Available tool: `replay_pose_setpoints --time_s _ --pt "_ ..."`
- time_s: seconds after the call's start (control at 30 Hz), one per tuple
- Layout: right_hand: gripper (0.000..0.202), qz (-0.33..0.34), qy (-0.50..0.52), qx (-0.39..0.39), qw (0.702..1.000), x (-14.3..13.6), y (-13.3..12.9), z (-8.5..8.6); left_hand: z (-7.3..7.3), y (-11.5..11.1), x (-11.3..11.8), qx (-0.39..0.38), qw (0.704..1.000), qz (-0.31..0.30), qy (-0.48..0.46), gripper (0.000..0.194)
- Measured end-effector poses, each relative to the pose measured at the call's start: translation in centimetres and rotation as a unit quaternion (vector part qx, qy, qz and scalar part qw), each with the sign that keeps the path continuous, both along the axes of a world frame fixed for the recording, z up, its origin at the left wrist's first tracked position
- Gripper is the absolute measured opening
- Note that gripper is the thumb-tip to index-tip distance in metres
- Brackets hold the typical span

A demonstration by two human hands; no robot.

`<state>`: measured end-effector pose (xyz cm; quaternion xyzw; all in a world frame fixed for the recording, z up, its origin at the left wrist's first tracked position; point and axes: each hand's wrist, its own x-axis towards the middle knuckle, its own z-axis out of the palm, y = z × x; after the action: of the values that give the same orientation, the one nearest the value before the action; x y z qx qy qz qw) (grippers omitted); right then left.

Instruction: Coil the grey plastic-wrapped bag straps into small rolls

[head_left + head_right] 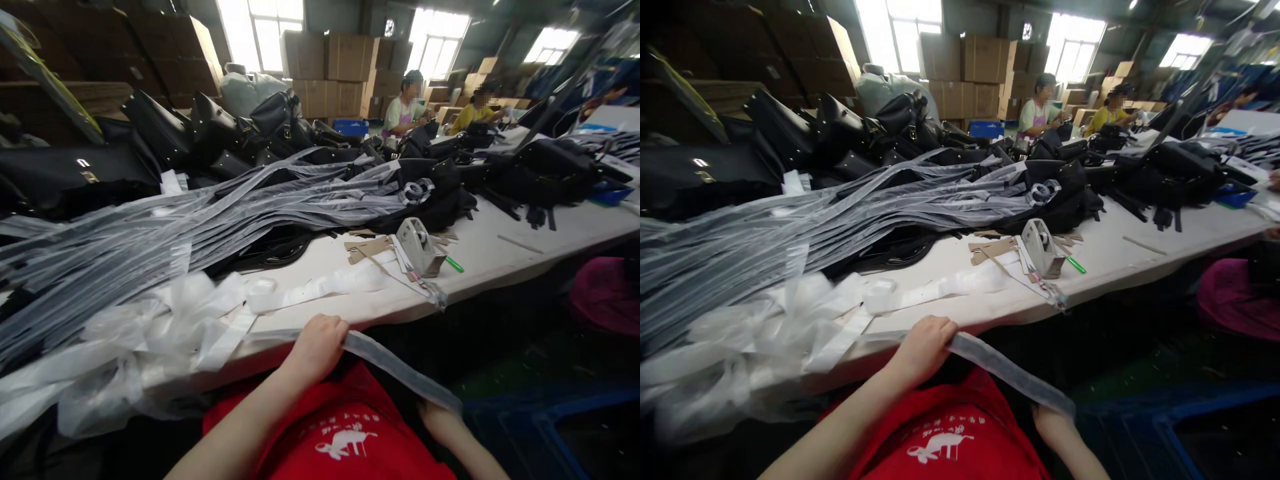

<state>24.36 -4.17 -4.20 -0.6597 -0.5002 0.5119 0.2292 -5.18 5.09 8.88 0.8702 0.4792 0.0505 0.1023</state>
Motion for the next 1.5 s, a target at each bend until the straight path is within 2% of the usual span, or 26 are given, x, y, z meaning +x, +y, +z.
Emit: replay_pose_setpoints --time_s 0.07,0.1,0.13,0.2,0.23,0.3,0.4,0.47,0.53,0.57,0.63,0.73,0.8,0.9,0.97,1.03,1.1,1.23,1.37,1.5 --pt "0.022 0.081 0.038 0.0 0.996 -1.3 -0.1 3.7 -0.9 -1.1 2.1 -0.01 0.999 -0.043 -0.007 0.007" --pt "0.024 0.145 0.078 0.011 0.986 -1.6 0.2 6.0 -1.4 -1.5 3.0 -0.011 0.998 -0.067 -0.004 0.006" --pt "0.025 0.191 0.118 0.048 0.973 -1.9 0.7 8.2 -1.8 -2.0 3.9 -0.01 0.996 -0.093 0.001 0.005" --pt "0.025 0.168 0.118 0.165 0.965 -2.4 2.2 11.4 -2.4 -2.7 5.3 0.004 0.989 -0.151 0.003 0.005" --pt "0.032 0.152 0.1 0.196 0.963 -2.8 3.0 12.1 -2.6 -3.0 5.8 0.018 0.985 -0.174 -0.004 0.007" --pt "0.042 0.163 0.077 0.18 0.967 -3.7 4.3 11.7 -2.7 -3.3 6.4 0.041 0.979 -0.199 -0.022 0.013" --pt "0.046 0.266 0.102 0.021 0.958 -4.7 5.3 9.1 -2.5 -3.0 6.0 0.026 0.979 -0.198 -0.037 0.013" --pt "0.049 0.299 0.096 -0.03 0.949 -4.3 5.6 7.9 -2.4 -2.3 4.5 -0.038 0.981 -0.178 -0.062 0.012" --pt "0.046 0.306 0.071 -0.027 0.949 -3.0 5.9 7.9 -2.4 -1.3 2.3 -0.152 0.974 -0.139 -0.097 0.026" --pt "0.045 0.31 0.06 -0.019 0.949 -2.2 6.1 8.2 -2.4 -0.6 1.0 -0.229 0.96 -0.119 -0.11 0.034" --pt "0.044 0.322 0.043 -0.017 0.946 -0.4 6.6 8.9 -2.8 0.6 -1.6 -0.397 0.905 -0.083 -0.127 0.044" --pt "0.042 0.344 0.023 -0.029 0.938 1.7 7.0 9.6 -3.8 2.1 -4.7 -0.587 0.788 -0.037 -0.179 0.048" --pt "0.041 0.357 0.017 -0.053 0.933 2.3 7.1 9.7 -4.3 2.6 -5.7 -0.652 0.723 -0.006 -0.228 0.042" --pt "0.042 0.369 0.038 -0.101 0.923 2.0 6.7 9.5 -4.4 2.7 -5.7 -0.724 0.638 0.032 -0.259 0.026" --pt "0.044 0.375 0.069 -0.132 0.915 1.2 6.3 9.4 -4.2 2.5 -5.0 -0.768 0.591 0.025 -0.244 0.022" --pt "0.046 0.38 0.099 -0.155 0.906 0.2 5.8 9.2 -4.0 2.2 -4.1 -0.797 0.561 -0.013 -0.225 0.023" --pt "0.045 0.387 0.11 -0.163 0.901 -0.9 5.3 9.0 -3.7 1.8 -3.1 -0.805 0.547 -0.049 -0.224 0.026" --pt "0.046 0.395 0.075 -0.136 0.906 -2.6 4.9 8.4 -3.4 0.9 -1.7 -0.794 0.551 -0.073 -0.248 0.031" --pt "0.048 0.376 0.04 -0.116 0.918 -3.3 5.1 8.2 -3.8 0.3 -0.6 -0.773 0.568 -0.092 -0.267 0.038" --pt "0.042 0.376 0.067 -0.114 0.917 -3.8 5.3 8.5 -4.9 -0.1 0.2 -0.748 0.601 -0.078 -0.272 0.04"
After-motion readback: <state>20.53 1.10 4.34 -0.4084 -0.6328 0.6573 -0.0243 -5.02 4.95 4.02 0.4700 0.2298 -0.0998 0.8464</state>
